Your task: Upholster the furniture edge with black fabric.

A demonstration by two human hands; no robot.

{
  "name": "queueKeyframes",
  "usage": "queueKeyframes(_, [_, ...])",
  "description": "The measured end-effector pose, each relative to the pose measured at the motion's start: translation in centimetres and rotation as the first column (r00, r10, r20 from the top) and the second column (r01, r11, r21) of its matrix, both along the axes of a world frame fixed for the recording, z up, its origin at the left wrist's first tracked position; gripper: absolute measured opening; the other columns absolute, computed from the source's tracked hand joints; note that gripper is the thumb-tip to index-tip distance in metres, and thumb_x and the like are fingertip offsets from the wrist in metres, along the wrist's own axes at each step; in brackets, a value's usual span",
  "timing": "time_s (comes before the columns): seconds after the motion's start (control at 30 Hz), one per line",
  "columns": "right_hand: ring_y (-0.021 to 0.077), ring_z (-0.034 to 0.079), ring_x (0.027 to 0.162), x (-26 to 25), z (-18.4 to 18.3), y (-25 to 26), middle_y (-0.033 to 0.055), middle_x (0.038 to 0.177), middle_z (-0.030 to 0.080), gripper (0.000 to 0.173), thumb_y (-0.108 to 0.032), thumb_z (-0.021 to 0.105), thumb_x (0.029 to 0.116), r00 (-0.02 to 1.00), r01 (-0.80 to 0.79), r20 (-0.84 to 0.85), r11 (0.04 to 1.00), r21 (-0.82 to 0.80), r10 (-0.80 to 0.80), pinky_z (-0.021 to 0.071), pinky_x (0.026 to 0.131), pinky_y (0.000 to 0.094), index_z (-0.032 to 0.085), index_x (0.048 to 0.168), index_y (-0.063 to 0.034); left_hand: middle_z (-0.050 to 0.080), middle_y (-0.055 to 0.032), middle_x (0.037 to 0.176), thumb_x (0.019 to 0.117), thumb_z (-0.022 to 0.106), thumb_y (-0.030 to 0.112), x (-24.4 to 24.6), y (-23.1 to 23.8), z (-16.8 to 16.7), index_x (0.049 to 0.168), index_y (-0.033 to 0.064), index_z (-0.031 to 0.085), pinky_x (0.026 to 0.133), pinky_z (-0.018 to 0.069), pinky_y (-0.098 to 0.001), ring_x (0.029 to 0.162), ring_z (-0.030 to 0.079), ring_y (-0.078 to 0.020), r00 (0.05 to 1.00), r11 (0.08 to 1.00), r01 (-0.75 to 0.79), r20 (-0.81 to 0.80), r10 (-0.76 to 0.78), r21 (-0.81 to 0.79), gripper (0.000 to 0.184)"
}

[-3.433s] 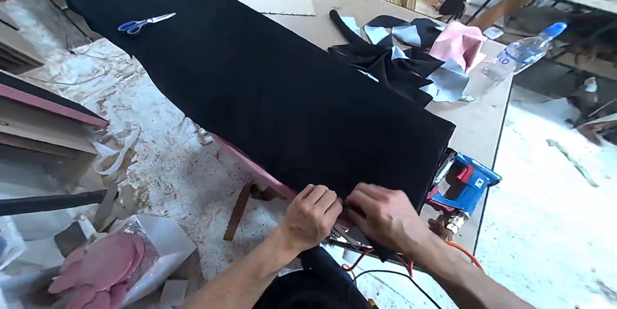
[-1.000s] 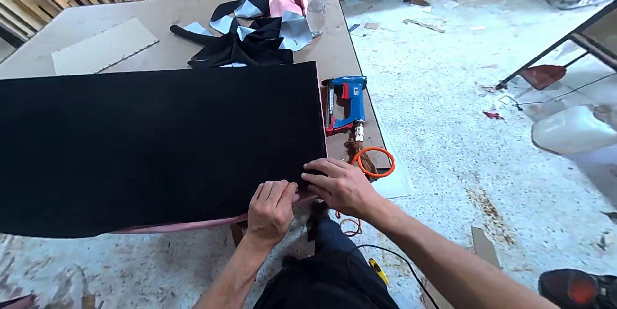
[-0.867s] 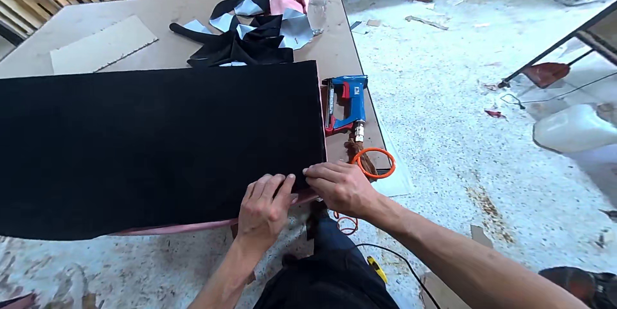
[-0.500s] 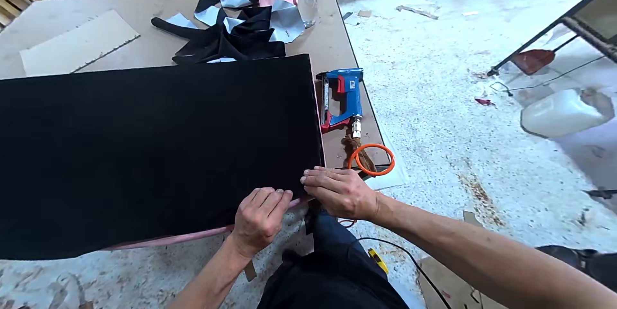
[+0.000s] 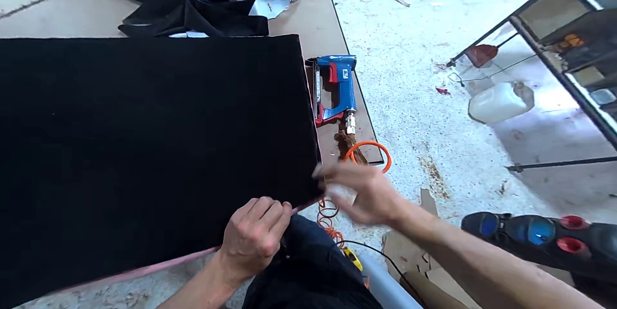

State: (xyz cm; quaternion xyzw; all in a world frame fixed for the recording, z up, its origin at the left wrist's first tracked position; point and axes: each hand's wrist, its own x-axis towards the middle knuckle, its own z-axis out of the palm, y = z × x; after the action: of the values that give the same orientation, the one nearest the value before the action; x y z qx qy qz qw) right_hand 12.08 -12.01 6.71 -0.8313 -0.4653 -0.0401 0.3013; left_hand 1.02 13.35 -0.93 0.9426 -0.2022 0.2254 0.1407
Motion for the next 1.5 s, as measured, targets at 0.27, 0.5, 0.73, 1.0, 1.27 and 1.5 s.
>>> queueKeyframes(0.27, [0.0443, 0.056, 0.125, 20.1, -2.5, 3.8, 0.0270, 0.138, 0.054, 0.077, -0.058, 0.068, 0.0876, 0.417, 0.716, -0.276, 0.501, -0.486, -0.866, 0.0462, 0.098, 0.0650, 0.056, 0.138, -0.0009, 0.071, -0.0050, 0.086, 0.0952, 0.056, 0.007, 0.1, -0.4, 0.5, 0.107, 0.0091, 0.076, 0.066, 0.0546, -0.0343, 0.076, 0.067, -0.0216, 0.997, 0.999, 0.001, -0.073, -0.003, -0.038, 0.023])
queueKeyframes(0.5, [0.0221, 0.072, 0.073, 22.0, 1.9, 3.0, 0.0103, 0.088, 0.071, 0.036, -0.015, 0.075, 0.0813, 0.266, 0.694, -0.588, 0.575, -0.433, -0.764, 0.0628, 0.068, 0.0424, 0.060, 0.111, -0.0011, 0.072, -0.0048, 0.089, 0.0958, 0.056, 0.006, 0.3, -1.1, 0.7, 0.104, 0.0080, 0.076, 0.063, 0.0531, -0.0338, 0.075, 0.067, -0.0213, 0.996, 0.998, -0.019, -0.086, 0.014, -0.053, 0.021])
queueKeyframes(0.73, [0.0222, 0.067, 0.058, -6.3, 10.4, -3.5, 0.0090, 0.074, 0.068, 0.029, -0.029, 0.071, 0.0872, 0.332, 0.740, -0.697, 0.634, -0.227, -0.636, 0.0592, 0.053, 0.0394, 0.067, 0.109, -0.0107, 0.075, -0.0090, 0.101, 0.0995, 0.051, 0.001, -0.9, -1.6, 0.9, 0.111, 0.0006, 0.074, 0.069, 0.0556, -0.0341, 0.084, 0.070, -0.0222, 0.995, 1.000, 0.024, -0.094, -0.026, -0.020, 0.026])
queueKeyframes(1.0, [0.0105, 0.067, 0.058, -14.9, 7.1, -0.1, -0.0018, 0.065, 0.067, 0.019, -0.020, 0.076, 0.0759, 0.413, 0.666, -0.454, 0.602, -0.440, -0.789, 0.0573, 0.052, 0.0310, 0.068, 0.087, -0.0068, 0.076, -0.0091, 0.106, 0.0990, 0.050, -0.002, -2.7, -1.9, 0.7, 0.118, -0.0008, 0.072, 0.078, 0.0562, -0.0322, 0.090, 0.072, -0.0205, 0.990, 0.999, 0.051, -0.130, -0.050, 0.004, 0.029])
queueKeyframes(1.27, [0.0103, 0.067, 0.057, -14.7, 7.2, 1.3, -0.0034, 0.067, 0.067, 0.020, -0.027, 0.075, 0.0775, 0.455, 0.624, -0.365, 0.584, -0.519, -0.812, 0.0574, 0.050, 0.0325, 0.070, 0.088, -0.0103, 0.074, -0.0084, 0.100, 0.0992, 0.048, -0.004, -2.7, -2.1, 0.6, 0.115, -0.0013, 0.072, 0.074, 0.0547, -0.0318, 0.084, 0.070, -0.0205, 0.991, 0.997, 0.074, -0.116, -0.070, 0.027, 0.029])
queueKeyframes(1.5, [0.0068, 0.069, 0.063, -15.4, 7.4, 2.8, -0.0002, 0.071, 0.070, 0.025, -0.023, 0.076, 0.0806, 0.527, 0.610, -0.362, 0.639, -0.469, -0.769, 0.0596, 0.058, 0.0280, 0.069, 0.092, -0.0019, 0.074, -0.0087, 0.102, 0.0993, 0.048, -0.003, -2.9, -2.3, -0.1, 0.118, -0.0013, 0.072, 0.075, 0.0554, -0.0310, 0.084, 0.070, -0.0211, 0.992, 0.999, 0.053, -0.114, -0.053, -0.003, 0.030])
